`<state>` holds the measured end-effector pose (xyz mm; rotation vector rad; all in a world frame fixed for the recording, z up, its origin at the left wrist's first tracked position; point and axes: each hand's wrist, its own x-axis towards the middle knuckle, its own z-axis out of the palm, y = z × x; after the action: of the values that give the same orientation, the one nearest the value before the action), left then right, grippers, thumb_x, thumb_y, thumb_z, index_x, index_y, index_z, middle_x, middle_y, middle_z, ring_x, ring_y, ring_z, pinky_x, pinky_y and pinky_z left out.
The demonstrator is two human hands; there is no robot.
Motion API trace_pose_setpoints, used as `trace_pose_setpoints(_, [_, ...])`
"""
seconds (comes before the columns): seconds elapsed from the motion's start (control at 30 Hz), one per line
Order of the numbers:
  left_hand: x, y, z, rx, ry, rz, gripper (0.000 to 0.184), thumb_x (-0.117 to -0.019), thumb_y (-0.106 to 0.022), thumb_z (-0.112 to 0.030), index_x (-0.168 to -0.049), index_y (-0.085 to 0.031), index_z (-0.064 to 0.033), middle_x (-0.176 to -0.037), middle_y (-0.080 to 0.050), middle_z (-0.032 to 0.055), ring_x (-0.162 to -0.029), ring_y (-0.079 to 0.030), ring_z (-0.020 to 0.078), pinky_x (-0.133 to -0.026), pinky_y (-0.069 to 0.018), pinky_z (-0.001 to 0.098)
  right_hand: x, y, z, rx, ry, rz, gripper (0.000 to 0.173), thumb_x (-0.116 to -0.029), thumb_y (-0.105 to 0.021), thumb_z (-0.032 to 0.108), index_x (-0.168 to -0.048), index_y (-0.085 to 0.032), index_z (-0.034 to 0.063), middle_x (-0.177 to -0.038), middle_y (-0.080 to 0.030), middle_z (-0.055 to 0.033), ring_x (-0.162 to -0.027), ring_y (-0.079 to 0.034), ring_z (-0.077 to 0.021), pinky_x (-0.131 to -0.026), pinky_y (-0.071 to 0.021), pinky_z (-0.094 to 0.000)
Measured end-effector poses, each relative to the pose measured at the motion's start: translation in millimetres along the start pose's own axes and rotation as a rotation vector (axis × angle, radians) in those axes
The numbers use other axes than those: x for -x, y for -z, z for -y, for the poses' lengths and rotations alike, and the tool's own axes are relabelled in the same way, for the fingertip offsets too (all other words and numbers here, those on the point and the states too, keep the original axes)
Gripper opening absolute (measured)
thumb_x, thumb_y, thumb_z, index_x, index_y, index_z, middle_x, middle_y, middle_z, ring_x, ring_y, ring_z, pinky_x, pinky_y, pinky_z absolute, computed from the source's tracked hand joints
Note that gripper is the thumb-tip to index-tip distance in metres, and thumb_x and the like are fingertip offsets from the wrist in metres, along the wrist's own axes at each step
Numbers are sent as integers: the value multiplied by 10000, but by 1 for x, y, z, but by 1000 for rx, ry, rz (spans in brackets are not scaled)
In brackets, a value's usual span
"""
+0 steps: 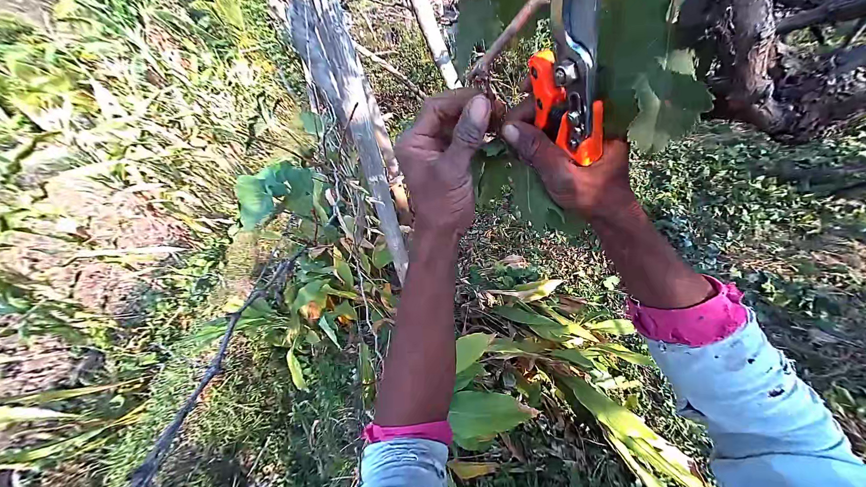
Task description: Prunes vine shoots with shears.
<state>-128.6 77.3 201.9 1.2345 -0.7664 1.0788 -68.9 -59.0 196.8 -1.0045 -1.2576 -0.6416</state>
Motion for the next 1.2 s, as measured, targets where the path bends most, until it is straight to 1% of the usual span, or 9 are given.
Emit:
trace_pose_setpoints(0.1, [3, -10, -1, -176, -95, 42, 56, -1050, -466, -40, -1077, -514, -40, -984, -665, 55, -936, -678, 155, -854, -588, 365, -2, -1, 4, 145, -15, -58, 278, -923, -730, 99, -1132, -655, -68, -1015, -727, -65, -942, -707, -92, -870, -617, -293])
trace_pose_setpoints(0.23, [24, -8, 10, -122, 55, 16, 94, -1080, -440, -121, -1109, -525, -97, -917, -622, 0, -699, -616, 77, -553, -552, 242, -15, -9, 17, 348, 103, -85, 179, -908, -724, 119, -988, -690, -37, -894, -700, -54, -842, -667, -17, -787, -568, -197])
trace_pose_setpoints(0.43, [30, -11, 31, -2, 19, 3, 263, -1062, -473, -143, -1315, -428, -90, -1187, -571, 19, -1079, -611, 115, -940, -559, 342, -28, -9, 11, 150, 19, 64, 216, -903, -677, 31, -1086, -610, -62, -903, -641, -8, -844, -619, 2, -807, -546, -177])
trace_pose_setpoints(0.6, [29, -13, 28, -260, -148, -96, 148, -1044, -511, -72, -1109, -623, -1, -1033, -650, -7, -992, -622, 34, -923, -534, 255, -54, -10, 26, 329, 350, 247, 331, -872, -632, 5, -1144, -573, -175, -1038, -649, -196, -976, -638, -111, -879, -529, -219])
trace_pose_setpoints(0.83, [36, 2, 18, -624, -240, -100, 206, -1043, -557, -117, -1047, -666, 57, -911, -701, 73, -833, -668, 63, -791, -576, 248, -43, -21, 19, 437, 301, 77, 338, -899, -652, -18, -1180, -550, -176, -1046, -648, -203, -964, -652, -135, -867, -551, -245])
trace_pose_setpoints(0.93, [46, 1, 10, -779, -184, -97, 245, -1057, -569, -205, -1144, -640, 13, -971, -669, 82, -831, -650, 76, -752, -562, 237, -47, -21, 23, 414, 257, 51, 337, -902, -658, 16, -1176, -556, -152, -1034, -655, -175, -961, -656, -132, -874, -556, -261])
trace_pose_setpoints(1.03, [45, 4, 7, -834, -212, -97, 261, -1056, -569, -212, -1171, -629, 14, -1013, -675, 102, -854, -659, 90, -760, -566, 247, -4, 3, 45, 639, 37, 215, 526, -922, -711, 147, -1389, -527, -10, -1116, -680, -150, -939, -684, -169, -818, -590, -334])
trace_pose_setpoints(1.1, [39, 6, 10, -828, -269, -108, 230, -1047, -586, -183, -1113, -657, 25, -956, -694, 96, -823, -667, 85, -742, -570, 247, 21, 19, 42, 802, -90, 251, 517, -871, -720, 205, -1345, -580, 55, -980, -716, -125, -765, -697, -233, -623, -580, -434])
trace_pose_setpoints(1.2, [39, 4, 12, -823, -294, -115, 190, -1031, -600, -135, -1065, -680, 33, -927, -704, 92, -809, -671, 84, -732, -574, 250, 38, 39, 31, 892, -222, 314, 529, -796, -733, 169, -1296, -615, 41, -959, -714, -175, -792, -695, -356, -659, -552, -582])
